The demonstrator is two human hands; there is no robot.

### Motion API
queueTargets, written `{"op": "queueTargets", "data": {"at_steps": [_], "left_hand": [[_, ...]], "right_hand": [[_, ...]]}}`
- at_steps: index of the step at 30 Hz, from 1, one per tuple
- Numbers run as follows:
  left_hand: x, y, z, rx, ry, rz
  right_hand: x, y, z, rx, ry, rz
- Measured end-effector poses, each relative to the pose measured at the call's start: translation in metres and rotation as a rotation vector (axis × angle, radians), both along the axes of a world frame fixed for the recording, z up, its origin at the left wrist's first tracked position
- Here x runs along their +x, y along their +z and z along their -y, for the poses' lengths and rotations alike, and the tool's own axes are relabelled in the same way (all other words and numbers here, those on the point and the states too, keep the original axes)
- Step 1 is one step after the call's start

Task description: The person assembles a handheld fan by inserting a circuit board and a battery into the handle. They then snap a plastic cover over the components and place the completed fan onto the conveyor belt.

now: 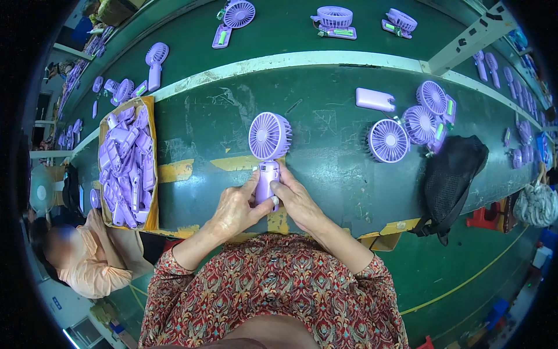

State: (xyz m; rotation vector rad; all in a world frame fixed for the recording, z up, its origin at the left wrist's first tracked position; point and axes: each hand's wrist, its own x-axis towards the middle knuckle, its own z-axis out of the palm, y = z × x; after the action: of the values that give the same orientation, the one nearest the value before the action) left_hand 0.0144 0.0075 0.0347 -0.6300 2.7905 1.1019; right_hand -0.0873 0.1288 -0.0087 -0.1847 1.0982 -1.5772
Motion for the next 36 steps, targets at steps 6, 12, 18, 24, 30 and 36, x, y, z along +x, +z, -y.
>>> {"op": "queueTargets", "data": {"at_steps": [6,12,18,24,30,36], "left_hand": [[-0.003,0.002,-0.001,0.005,0.012,0.012],[-0.001,0.001,-0.004,0.01,0.001,0.025],[0.001,-0.003,-0.01,-0.086,-0.01,-0.009],[0.006,-0.003,0.001,-0.035,-0.059,0.033],[0.004,0.0,-0.007,-0.02,-0.039,0.057],[0.008,-0.002,-0.004,-0.063,-0.076,0.06]], "right_hand": [[-0.002,-0.003,0.001,-0.008,0.001,0.007],[-0.001,0.002,0.001,0.014,0.009,-0.006],[0.002,-0.004,0.001,0.02,-0.005,-0.084],[0.004,0.0,0.001,0.038,-0.002,-0.093],[0.005,-0.007,0.002,0.001,-0.028,-0.062],[0.003,-0.011,-0.002,-0.042,0.003,0.073]]}}
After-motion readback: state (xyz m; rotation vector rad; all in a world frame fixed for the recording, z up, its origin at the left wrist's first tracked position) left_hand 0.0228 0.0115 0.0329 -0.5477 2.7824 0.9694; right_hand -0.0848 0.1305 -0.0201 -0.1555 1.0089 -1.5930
